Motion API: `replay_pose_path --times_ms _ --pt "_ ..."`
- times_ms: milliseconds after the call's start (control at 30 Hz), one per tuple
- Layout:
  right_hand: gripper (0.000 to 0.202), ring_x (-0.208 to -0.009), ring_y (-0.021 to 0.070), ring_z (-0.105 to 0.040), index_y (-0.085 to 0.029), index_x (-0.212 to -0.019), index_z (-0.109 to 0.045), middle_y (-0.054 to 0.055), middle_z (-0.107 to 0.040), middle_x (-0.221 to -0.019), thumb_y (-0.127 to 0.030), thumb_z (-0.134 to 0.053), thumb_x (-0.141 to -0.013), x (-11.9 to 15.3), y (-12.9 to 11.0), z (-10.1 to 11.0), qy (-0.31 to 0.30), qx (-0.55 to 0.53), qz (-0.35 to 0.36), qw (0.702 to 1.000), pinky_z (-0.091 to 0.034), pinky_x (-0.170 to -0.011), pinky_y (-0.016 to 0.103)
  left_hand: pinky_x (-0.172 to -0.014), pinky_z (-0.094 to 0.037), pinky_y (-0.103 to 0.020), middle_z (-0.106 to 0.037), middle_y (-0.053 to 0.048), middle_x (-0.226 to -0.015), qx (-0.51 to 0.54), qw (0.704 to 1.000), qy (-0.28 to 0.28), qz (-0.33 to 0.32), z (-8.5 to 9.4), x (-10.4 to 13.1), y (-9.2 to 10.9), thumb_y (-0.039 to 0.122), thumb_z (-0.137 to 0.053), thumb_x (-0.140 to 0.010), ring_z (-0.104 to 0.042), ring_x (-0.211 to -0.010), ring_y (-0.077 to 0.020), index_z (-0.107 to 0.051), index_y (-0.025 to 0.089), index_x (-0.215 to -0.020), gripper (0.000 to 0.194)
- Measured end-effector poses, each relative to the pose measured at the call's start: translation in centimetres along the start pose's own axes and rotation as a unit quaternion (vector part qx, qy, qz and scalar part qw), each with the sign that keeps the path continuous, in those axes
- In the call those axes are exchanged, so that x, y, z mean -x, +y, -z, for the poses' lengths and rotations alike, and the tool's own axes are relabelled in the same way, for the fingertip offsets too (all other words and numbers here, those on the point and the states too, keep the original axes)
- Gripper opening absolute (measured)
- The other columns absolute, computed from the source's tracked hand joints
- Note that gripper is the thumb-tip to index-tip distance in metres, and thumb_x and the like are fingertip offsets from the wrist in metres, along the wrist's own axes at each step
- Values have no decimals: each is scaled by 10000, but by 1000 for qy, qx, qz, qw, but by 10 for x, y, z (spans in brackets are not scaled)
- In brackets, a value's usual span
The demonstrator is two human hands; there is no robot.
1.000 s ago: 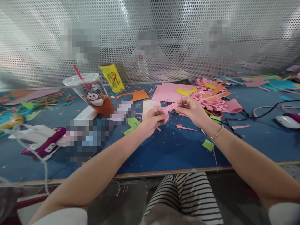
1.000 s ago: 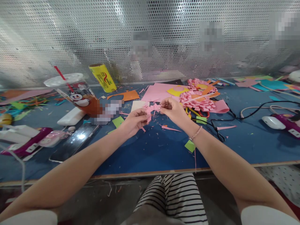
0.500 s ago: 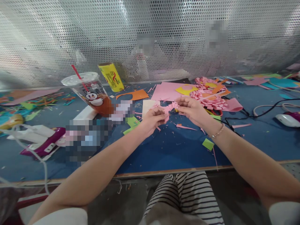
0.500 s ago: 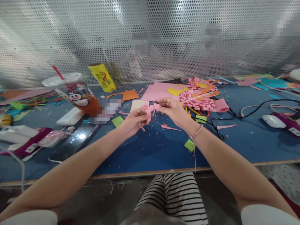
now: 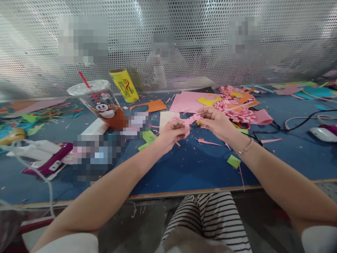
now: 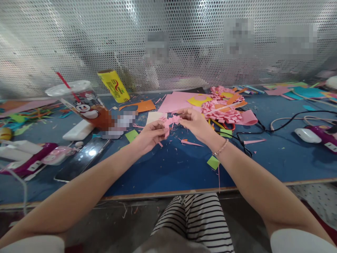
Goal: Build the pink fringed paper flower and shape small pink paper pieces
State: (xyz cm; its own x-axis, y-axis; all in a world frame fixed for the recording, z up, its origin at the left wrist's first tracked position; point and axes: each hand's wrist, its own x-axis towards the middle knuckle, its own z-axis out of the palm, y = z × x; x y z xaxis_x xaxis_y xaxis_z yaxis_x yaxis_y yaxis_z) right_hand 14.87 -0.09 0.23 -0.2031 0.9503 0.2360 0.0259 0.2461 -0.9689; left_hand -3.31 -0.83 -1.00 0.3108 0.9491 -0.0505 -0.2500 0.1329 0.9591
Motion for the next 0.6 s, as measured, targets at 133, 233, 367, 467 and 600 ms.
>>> replay_pose_path --times_ms 133,233,367,467,600 --pt "282 -739 112 -523 -205 -968 -560 25 -559 -856 -201 -611 -692 1 -2 -1 -10 -17 4 1000 -469 -620 264 -526 -445 -185 -554 31 -639 -5 1000 -6 -2 0 0 0 158 -715 -584 -533 -556 -53 -522 146 -711 232" --pt "277 -679 92 -498 -206 -960 -562 9 -534 -813 -175 -605 -689 1 -4 -1 -17 -32 0 999 -443 -577 248 -526 -439 -186 -565 28 -653 -9 1000 -23 -4 0 0 0 176 -716 -593 -535 -558 -54 -516 147 -718 238" --pt "280 -642 78 -469 -208 -961 -558 3 -523 -810 -161 -598 -688 1 -4 -1 -21 -37 2 999 -419 -548 240 -535 -438 -186 -566 30 -644 -9 999 -39 -11 0 1 -1 183 -711 -610 -537 -561 -54 -503 149 -714 235" --pt "291 -651 75 -468 -209 -963 -550 1 -532 -828 -157 -599 -680 1 -3 0 -23 -40 7 999 -422 -570 241 -532 -435 -186 -565 29 -640 -6 999 -41 -8 -1 1 -1 185 -713 -607 -535 -557 -53 -506 148 -713 236" --pt "300 -630 62 -458 -206 -960 -541 -2 -527 -842 -150 -596 -671 1 -2 0 -26 -47 2 999 -405 -548 228 -534 -442 -189 -576 22 -655 -1 999 -42 -3 -1 1 -1 180 -715 -603 -537 -558 -55 -513 146 -726 239"
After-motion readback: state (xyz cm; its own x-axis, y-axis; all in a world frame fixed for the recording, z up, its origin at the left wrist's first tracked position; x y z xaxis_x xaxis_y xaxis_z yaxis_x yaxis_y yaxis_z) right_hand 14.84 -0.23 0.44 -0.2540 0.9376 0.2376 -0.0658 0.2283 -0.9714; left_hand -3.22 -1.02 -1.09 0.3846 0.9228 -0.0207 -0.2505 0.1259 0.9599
